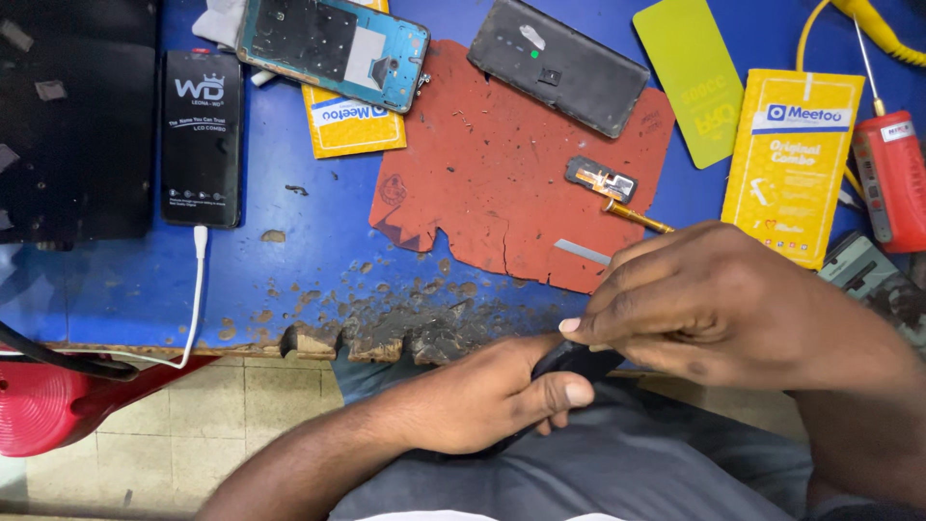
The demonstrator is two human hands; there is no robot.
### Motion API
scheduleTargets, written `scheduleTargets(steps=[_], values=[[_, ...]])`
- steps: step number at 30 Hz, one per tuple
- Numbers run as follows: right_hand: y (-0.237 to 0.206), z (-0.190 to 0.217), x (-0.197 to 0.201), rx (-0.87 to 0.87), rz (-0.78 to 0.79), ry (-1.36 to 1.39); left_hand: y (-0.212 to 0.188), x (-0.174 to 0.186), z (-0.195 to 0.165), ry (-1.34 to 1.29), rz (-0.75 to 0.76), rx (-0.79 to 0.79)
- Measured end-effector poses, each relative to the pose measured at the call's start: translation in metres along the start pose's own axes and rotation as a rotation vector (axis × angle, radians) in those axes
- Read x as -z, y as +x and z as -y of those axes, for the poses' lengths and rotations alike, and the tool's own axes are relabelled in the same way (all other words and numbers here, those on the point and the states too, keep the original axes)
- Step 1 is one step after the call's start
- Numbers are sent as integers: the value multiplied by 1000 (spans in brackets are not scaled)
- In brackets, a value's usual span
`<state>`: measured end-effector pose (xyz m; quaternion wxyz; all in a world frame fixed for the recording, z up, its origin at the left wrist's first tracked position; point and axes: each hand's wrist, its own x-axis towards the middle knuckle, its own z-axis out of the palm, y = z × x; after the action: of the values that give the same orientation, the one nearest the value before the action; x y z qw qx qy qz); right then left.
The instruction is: The person repairs a smartphone at a workbench. They pry open the phone's back cover, remove the battery and internal components, unscrew parts with a screwdriver, handle a replacement battery, and reassemble the phone by pressing the cover back on and tightening screws.
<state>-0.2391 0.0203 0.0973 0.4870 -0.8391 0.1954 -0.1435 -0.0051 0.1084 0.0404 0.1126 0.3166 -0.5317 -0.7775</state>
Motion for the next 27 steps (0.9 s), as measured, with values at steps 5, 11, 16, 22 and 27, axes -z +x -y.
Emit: scheduleTargets(steps=[5,11,16,22,27], values=[[2,4,4,50,47,-93,3,-2,-12,70,-16,34],[-7,1,1,31,7,-34,6,-2,-18,176,-26,88],[-15,-4,-23,-139,-255,112,4,0,-20,69,-59,63],[-23,-4,-35,-173,-345,156,7,-1,-20,80,-40,102],[-21,3,-22,-111,-232,18,9,-4,-22,170,-38,126]])
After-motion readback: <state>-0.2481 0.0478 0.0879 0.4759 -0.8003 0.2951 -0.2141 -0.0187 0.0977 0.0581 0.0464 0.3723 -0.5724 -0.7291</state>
